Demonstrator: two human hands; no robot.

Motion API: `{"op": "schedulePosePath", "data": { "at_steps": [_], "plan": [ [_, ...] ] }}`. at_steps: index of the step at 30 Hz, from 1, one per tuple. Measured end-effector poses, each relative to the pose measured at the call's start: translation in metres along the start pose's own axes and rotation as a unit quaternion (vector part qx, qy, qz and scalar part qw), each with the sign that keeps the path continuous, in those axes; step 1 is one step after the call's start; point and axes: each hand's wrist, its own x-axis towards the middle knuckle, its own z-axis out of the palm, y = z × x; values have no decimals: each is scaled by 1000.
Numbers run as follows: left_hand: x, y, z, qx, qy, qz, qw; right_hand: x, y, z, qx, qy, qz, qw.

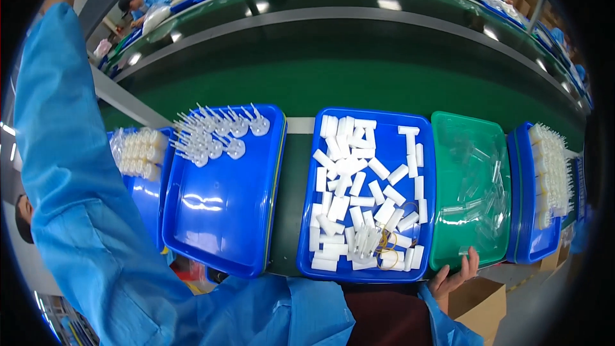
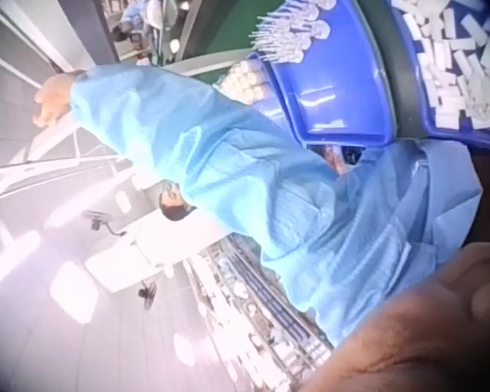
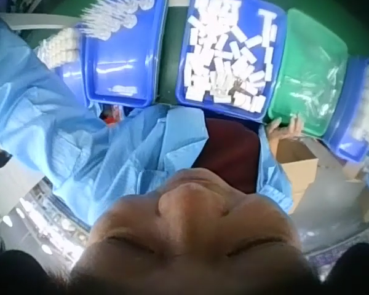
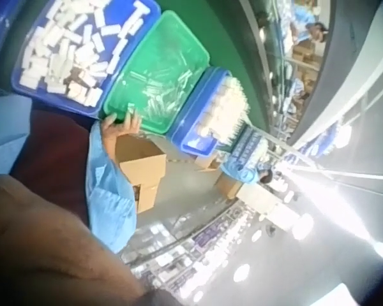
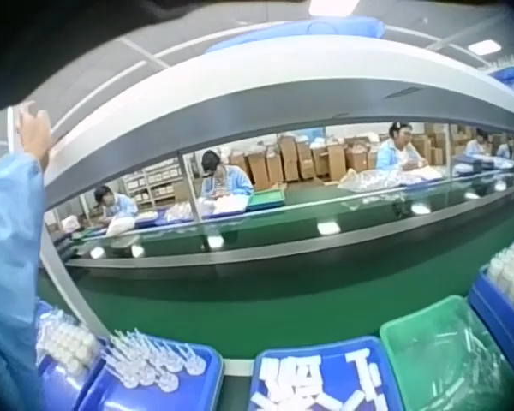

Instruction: The person assembles small white plastic components into a circular holder and secures them with a rubber band by hand.

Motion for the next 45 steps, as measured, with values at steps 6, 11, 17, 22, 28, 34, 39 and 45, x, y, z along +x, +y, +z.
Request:
{"op": "schedulePosePath", "data": {
  "at_steps": [6, 11, 17, 22, 28, 34, 39, 45],
  "plan": [
    [-374, 246, -60, -217, -68, 188, 956, -7, -2, -20, -20, 35, -35, 999],
    [-546, 279, -66, -97, -297, 375, 873, -11, 5, -18, 28, 29, -58, 997],
    [-601, 240, -13, 26, -316, 375, 871, -3, 2, -28, 124, 27, -21, 992],
    [-601, 217, 2, 39, -409, 227, 883, 40, -27, -46, 271, -70, -30, 960],
    [-615, 260, -81, 44, -357, 278, 891, 81, -56, -29, 289, -176, -80, 938],
    [-695, 346, -170, -318, -387, 287, 816, 95, -80, 0, 339, -260, -10, 904],
    [-730, 374, -162, -344, -403, 220, 819, 104, -77, 4, 289, -278, -34, 915],
    [-740, 380, -154, -369, -414, 210, 805, 105, -62, -3, 122, -289, -77, 946]
  ]
}}
